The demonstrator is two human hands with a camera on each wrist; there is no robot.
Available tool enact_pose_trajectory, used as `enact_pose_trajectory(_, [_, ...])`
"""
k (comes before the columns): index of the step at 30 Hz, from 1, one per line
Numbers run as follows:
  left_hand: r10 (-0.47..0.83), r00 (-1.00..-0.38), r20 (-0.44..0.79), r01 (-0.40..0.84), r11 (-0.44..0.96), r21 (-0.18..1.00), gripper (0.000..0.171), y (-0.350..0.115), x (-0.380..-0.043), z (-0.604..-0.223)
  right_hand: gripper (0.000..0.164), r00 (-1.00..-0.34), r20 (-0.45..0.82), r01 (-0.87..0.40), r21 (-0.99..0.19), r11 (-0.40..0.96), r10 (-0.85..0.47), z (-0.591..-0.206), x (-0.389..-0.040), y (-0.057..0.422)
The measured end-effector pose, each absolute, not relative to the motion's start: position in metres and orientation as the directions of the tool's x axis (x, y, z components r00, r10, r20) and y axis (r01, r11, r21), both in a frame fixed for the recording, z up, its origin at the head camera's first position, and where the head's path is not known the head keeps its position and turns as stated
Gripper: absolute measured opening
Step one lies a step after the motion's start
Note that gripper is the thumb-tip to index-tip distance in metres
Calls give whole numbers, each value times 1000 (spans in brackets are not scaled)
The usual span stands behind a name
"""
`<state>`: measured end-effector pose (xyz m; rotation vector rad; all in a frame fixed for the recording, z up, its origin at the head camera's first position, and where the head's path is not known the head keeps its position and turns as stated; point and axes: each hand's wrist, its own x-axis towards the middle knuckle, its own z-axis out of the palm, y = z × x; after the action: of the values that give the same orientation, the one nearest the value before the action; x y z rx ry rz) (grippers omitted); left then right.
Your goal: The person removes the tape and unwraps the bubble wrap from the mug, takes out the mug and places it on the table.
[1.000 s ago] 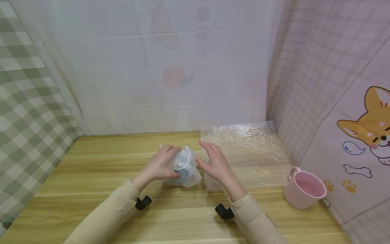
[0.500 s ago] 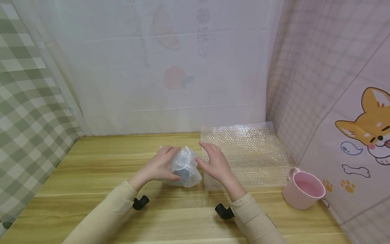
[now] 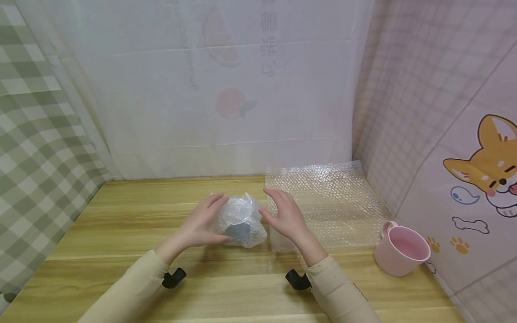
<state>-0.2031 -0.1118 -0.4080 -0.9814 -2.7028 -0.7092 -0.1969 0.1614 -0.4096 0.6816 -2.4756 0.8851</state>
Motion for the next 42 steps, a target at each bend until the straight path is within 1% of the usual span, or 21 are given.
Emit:
enact_pose_trajectory(5, [546,-746,382,664,650,369,97,-118,-199,-408,50,-768,559,-594,-441,672,-313,-410,-198,162])
enact_pose_trajectory(10, [576,-711,403,699,638,322,86,-120,-196,-408,40,-746,574,-621,-417,664,-337,-410,-200,162])
enact_pose_trajectory(17, [578,-686,442,721,621,307,82,-120,-195,-410,32,-762,544,-616,-441,652,-352,-412,-201,159])
enact_pose_trajectory(20, [576,-684,447,723,620,306,80,-119,-196,-410,31,-766,533,-615,-447,650,-358,-412,-201,157])
enact_pose_trajectory(29, [578,-686,441,720,624,303,76,-117,-195,-411,28,-731,565,-643,-385,662,-382,-414,-204,152])
enact_pose_trajectory(35, [572,-691,441,717,621,317,74,-115,-195,-411,21,-723,570,-648,-362,670,-391,-414,-206,150])
enact_pose_trajectory(42, [567,-697,440,711,627,319,72,-113,-195,-411,17,-656,635,-691,-290,662,-408,-415,-208,147])
